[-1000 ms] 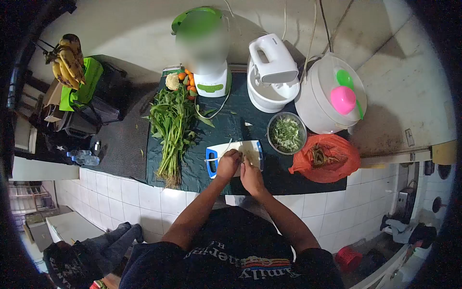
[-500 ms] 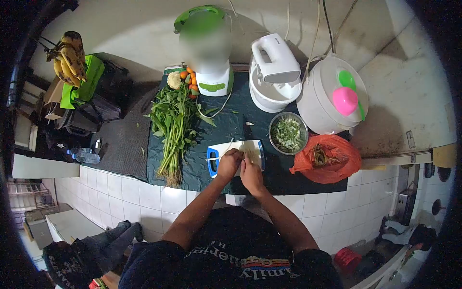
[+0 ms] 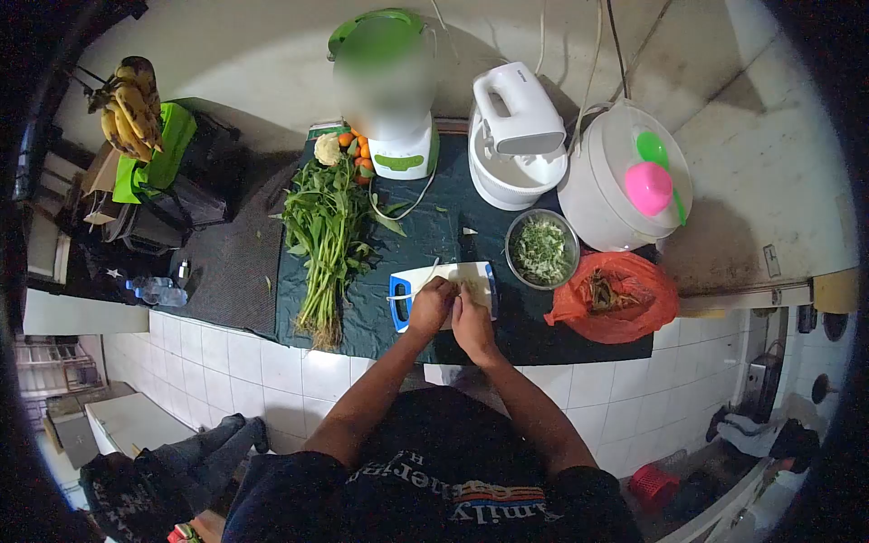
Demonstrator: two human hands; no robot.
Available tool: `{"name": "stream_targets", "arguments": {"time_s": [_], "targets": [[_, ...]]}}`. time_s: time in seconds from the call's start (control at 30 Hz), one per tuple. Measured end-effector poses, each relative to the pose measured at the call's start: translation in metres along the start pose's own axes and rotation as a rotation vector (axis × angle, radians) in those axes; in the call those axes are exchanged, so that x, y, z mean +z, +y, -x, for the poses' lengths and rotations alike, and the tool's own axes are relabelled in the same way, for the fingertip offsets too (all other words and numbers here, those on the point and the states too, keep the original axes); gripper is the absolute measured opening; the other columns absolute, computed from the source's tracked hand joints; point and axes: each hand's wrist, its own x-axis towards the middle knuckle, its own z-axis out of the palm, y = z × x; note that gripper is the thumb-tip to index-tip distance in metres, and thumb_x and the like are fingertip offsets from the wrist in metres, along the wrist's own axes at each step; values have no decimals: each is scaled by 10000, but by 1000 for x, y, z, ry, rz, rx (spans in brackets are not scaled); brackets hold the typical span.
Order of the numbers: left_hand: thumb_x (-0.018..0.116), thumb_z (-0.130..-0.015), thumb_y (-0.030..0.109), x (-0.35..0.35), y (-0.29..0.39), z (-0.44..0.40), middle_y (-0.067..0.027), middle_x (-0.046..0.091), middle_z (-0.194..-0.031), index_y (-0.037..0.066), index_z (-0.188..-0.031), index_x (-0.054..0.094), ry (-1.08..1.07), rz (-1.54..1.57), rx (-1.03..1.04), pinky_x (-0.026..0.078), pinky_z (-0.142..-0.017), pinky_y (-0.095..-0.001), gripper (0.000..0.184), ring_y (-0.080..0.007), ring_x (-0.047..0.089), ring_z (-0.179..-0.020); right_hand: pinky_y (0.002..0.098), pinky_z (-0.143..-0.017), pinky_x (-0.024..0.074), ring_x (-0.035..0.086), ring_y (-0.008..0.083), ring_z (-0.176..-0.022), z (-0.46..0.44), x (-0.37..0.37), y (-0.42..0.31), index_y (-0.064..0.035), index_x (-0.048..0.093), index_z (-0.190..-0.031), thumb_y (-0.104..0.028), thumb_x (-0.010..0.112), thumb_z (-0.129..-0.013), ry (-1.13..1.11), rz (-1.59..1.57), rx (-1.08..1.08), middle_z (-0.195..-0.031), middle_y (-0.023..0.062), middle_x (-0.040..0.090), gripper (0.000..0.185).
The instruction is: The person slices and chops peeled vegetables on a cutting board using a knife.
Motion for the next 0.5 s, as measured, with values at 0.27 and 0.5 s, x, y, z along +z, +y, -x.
{"name": "stream_targets", "arguments": {"time_s": [0.27,0.5], "targets": [[656,-847,99,3,1,-1,-169,663,-945,26,-981,692,34,14,7,571,-750,-468,157,-386,674,-847,547,-735,540,680,484,-804,19,-4,-2,53,520,-1375,-161,512,-1016,-92,36,45,-873,312,683,418],[674,-827,97,-2,5,4,-168,646,-936,24,-985,687,-1,-95,89,555,-808,-456,174,-382,657,-896,550,-723,540,682,477,-792,-5,8,5,65,545,-1349,-152,520,-1004,-23,56,19,-858,308,685,408]]}}
